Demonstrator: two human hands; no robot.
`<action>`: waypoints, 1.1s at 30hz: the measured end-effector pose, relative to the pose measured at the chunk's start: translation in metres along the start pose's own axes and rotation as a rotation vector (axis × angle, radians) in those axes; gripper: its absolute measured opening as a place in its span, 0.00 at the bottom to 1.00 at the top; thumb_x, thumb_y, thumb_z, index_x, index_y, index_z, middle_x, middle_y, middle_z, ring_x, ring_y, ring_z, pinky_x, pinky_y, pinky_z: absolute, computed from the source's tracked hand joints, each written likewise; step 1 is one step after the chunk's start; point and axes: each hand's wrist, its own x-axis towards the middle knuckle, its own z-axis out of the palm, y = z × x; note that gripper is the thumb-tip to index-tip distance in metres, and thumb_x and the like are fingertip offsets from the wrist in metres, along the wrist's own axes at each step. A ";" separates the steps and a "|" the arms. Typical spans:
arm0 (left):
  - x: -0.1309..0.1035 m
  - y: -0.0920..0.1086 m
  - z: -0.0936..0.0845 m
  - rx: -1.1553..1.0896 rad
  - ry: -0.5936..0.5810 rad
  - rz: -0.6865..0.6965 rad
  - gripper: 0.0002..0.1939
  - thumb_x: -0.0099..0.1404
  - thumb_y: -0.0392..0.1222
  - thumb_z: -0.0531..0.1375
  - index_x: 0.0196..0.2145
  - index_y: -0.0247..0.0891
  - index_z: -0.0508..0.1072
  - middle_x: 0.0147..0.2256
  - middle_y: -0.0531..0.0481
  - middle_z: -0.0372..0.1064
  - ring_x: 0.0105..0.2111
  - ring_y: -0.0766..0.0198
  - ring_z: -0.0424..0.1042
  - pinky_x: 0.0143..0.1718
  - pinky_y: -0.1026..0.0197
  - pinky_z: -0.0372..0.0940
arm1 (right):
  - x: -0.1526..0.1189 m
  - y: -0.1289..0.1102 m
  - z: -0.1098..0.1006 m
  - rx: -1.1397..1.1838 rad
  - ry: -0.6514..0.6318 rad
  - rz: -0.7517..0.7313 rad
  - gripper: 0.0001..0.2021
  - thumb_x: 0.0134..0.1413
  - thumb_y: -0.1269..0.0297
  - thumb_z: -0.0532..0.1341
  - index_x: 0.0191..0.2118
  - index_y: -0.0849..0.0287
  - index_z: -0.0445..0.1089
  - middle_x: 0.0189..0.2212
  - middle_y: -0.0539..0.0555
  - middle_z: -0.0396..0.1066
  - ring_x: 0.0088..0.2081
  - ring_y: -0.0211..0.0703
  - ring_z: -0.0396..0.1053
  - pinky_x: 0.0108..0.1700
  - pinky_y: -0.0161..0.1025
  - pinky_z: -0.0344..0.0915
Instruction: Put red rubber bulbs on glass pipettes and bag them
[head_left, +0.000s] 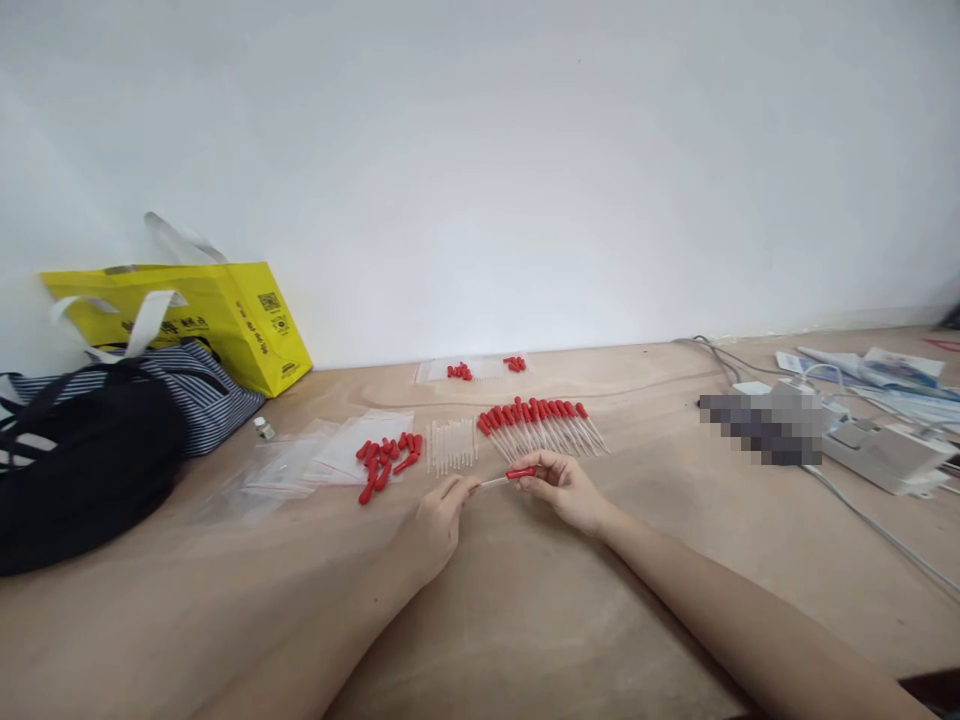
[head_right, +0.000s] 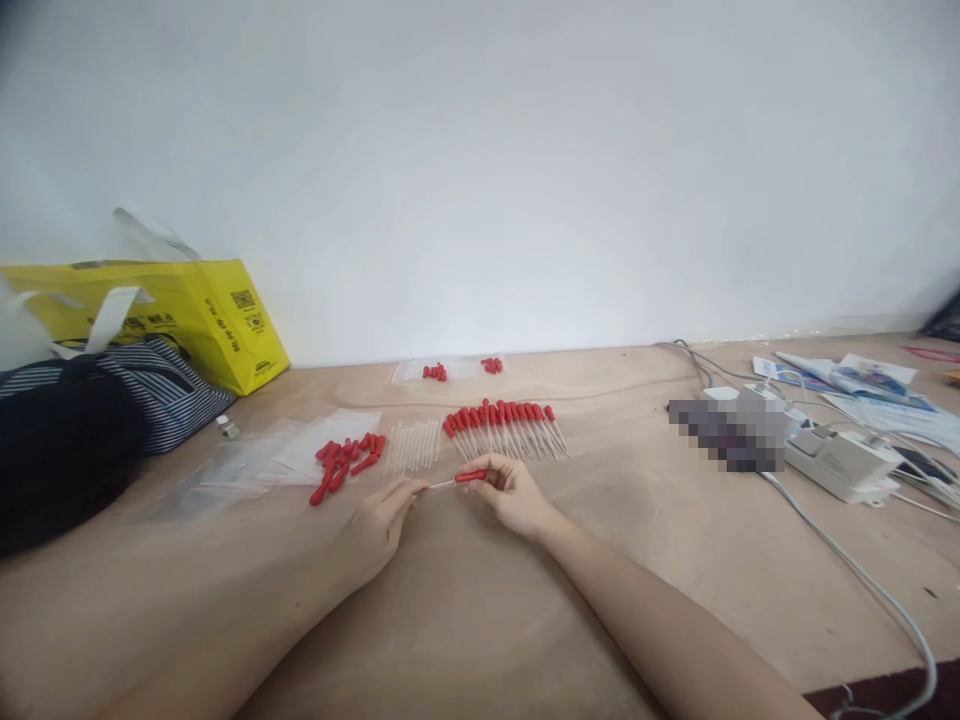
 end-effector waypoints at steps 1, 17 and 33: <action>0.000 0.001 0.000 0.005 0.008 0.006 0.16 0.59 0.26 0.44 0.41 0.37 0.63 0.32 0.49 0.65 0.31 0.66 0.66 0.33 0.63 0.63 | 0.000 0.000 0.000 0.016 -0.005 0.006 0.10 0.38 0.61 0.64 0.30 0.58 0.67 0.28 0.50 0.70 0.30 0.36 0.67 0.37 0.37 0.62; 0.003 0.010 -0.002 0.219 0.104 0.077 0.11 0.64 0.37 0.47 0.31 0.37 0.68 0.23 0.54 0.65 0.24 0.68 0.63 0.33 0.62 0.53 | -0.009 0.003 0.007 -0.399 0.021 -0.194 0.07 0.46 0.61 0.60 0.30 0.58 0.72 0.27 0.51 0.72 0.29 0.38 0.67 0.32 0.36 0.62; -0.001 0.015 0.001 0.309 0.051 0.111 0.13 0.62 0.33 0.46 0.28 0.37 0.68 0.20 0.53 0.64 0.21 0.67 0.60 0.29 0.62 0.46 | -0.012 -0.003 0.005 -0.822 -0.119 -0.546 0.09 0.54 0.65 0.53 0.36 0.57 0.69 0.30 0.54 0.71 0.32 0.40 0.66 0.36 0.38 0.59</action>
